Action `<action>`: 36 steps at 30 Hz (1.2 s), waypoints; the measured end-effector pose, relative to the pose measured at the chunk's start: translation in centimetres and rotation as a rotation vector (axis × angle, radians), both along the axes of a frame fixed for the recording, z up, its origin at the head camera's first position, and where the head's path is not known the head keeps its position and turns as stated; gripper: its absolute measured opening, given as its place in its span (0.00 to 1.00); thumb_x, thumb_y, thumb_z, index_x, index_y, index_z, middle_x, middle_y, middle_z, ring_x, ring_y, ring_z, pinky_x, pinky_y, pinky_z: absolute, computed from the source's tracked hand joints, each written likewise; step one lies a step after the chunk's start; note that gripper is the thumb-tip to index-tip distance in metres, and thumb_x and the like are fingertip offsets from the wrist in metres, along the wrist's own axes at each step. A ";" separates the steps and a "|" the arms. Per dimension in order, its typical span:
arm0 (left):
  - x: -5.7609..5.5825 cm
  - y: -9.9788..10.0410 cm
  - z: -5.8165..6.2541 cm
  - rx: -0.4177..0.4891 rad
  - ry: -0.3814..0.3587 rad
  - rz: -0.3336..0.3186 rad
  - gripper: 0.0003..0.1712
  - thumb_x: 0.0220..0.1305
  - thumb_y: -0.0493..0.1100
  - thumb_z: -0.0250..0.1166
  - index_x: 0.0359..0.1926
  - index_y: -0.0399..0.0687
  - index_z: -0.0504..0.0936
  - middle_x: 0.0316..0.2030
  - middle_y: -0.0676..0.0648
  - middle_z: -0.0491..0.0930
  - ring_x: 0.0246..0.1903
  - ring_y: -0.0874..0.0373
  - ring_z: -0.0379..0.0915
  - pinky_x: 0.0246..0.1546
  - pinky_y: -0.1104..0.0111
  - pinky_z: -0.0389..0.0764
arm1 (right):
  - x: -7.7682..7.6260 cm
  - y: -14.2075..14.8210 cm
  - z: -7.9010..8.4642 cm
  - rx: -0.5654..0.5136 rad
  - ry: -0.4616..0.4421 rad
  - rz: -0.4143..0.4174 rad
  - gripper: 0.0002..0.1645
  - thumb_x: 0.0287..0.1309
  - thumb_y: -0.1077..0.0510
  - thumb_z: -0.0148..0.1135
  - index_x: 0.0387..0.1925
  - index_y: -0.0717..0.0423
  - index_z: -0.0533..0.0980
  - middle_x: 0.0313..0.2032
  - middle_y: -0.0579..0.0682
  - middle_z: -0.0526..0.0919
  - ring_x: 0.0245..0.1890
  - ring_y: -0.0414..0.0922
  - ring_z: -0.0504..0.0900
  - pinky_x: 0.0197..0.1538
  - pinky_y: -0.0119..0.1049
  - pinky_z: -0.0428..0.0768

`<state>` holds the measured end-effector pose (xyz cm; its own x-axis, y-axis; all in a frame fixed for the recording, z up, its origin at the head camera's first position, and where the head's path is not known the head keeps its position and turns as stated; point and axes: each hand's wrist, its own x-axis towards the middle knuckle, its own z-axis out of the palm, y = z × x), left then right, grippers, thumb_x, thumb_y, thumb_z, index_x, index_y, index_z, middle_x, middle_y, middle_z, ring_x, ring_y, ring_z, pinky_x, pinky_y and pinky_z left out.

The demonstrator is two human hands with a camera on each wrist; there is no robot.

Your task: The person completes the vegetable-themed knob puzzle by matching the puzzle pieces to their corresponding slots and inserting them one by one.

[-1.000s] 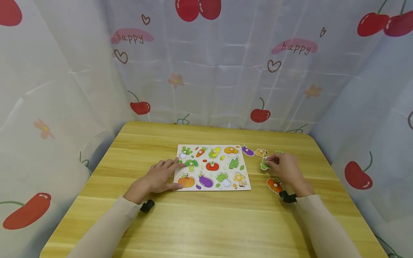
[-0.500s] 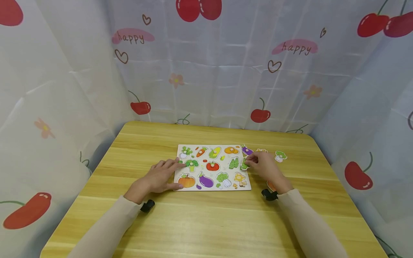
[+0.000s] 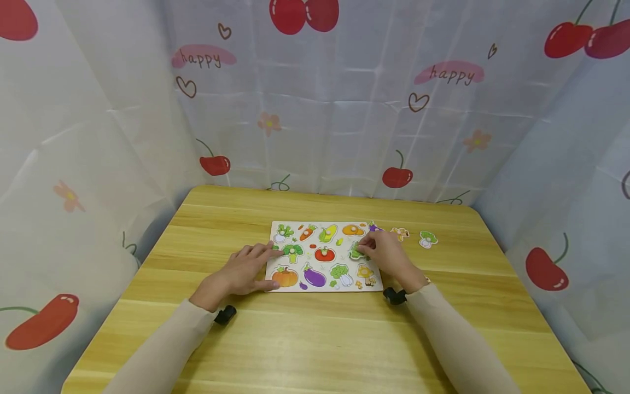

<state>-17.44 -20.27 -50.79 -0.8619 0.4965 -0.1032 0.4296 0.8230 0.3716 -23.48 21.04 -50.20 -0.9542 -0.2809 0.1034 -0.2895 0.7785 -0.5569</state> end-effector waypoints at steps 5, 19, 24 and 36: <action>0.0 0.0 0.0 0.001 -0.002 0.000 0.49 0.80 0.66 0.74 0.91 0.58 0.67 0.93 0.35 0.58 0.81 0.27 0.65 0.78 0.22 0.68 | -0.3 -0.4 -0.3 0.004 0.020 0.001 0.06 0.74 0.58 0.82 0.44 0.59 0.93 0.38 0.51 0.93 0.37 0.43 0.85 0.44 0.35 0.83; 0.0 0.0 0.1 -0.001 -0.005 0.000 0.49 0.81 0.66 0.74 0.91 0.58 0.67 0.93 0.35 0.58 0.81 0.27 0.65 0.79 0.23 0.68 | -0.6 -0.6 -0.7 -0.012 0.042 0.012 0.06 0.74 0.59 0.82 0.41 0.60 0.93 0.36 0.52 0.94 0.36 0.42 0.87 0.43 0.36 0.84; 0.0 0.0 0.1 -0.004 -0.004 0.001 0.49 0.80 0.66 0.74 0.91 0.58 0.67 0.93 0.35 0.58 0.81 0.27 0.65 0.79 0.22 0.68 | -0.8 -0.6 -0.8 -0.011 0.029 0.008 0.07 0.74 0.59 0.81 0.41 0.60 0.93 0.36 0.52 0.94 0.36 0.42 0.87 0.43 0.36 0.84; 0.1 0.1 0.2 -0.007 -0.007 0.006 0.49 0.80 0.66 0.74 0.91 0.58 0.67 0.93 0.35 0.58 0.82 0.26 0.65 0.79 0.22 0.68 | -0.7 -0.7 -0.8 -0.010 0.025 -0.014 0.07 0.73 0.59 0.82 0.41 0.60 0.93 0.36 0.52 0.94 0.36 0.43 0.87 0.43 0.36 0.83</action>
